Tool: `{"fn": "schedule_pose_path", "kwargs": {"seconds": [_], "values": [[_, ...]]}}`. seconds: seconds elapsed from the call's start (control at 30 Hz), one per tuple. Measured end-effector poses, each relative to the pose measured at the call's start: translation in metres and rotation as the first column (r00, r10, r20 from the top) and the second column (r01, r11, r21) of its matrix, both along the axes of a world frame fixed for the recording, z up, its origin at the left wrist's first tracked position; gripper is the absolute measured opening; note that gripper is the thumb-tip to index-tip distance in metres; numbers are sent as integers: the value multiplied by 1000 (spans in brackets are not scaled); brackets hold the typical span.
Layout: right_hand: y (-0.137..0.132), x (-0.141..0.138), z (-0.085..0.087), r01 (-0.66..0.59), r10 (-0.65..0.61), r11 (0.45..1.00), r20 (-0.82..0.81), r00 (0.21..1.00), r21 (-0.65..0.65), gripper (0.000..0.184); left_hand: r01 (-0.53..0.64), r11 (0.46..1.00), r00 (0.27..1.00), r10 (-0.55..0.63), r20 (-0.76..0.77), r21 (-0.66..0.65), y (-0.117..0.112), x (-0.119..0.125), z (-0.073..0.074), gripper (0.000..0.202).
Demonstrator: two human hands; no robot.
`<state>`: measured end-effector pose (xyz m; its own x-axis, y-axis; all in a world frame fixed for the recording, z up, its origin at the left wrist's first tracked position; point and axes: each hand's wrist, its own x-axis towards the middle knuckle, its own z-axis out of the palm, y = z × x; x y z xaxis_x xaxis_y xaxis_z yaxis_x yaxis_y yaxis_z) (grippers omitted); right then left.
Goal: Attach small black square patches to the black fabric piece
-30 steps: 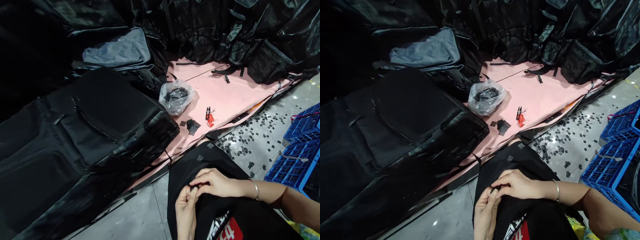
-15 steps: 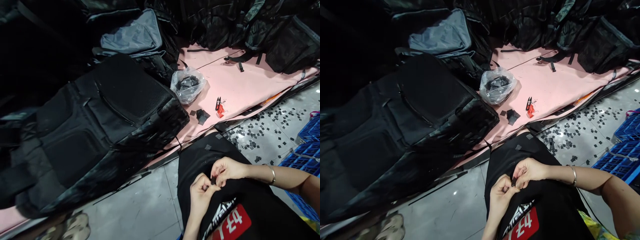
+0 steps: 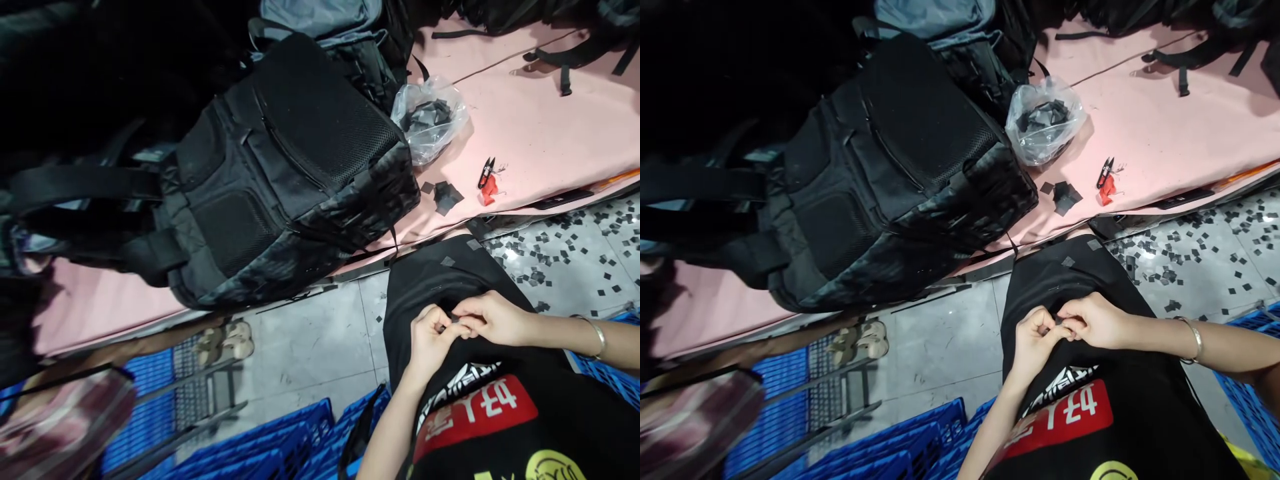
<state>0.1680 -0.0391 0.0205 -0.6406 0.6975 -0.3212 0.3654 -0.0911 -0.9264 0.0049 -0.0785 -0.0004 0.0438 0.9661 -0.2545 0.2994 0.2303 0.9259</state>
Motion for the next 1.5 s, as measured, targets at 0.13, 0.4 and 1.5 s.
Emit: {"fn": "schedule_pose_path", "kwargs": {"seconds": [0.13,0.4,1.5], "values": [[-1,-2,2,-64,58,987,46,997,150,20,48,999,999,-48,21,2,-2,-2,-2,33],[-6,0,7,-254,184,870,201,962,423,14,127,985,984,-140,106,119,-9,-4,1,31],[-17,-12,6,83,-166,949,-258,952,-304,38,-12,974,863,125,490,-227,-15,1,17,42]]}}
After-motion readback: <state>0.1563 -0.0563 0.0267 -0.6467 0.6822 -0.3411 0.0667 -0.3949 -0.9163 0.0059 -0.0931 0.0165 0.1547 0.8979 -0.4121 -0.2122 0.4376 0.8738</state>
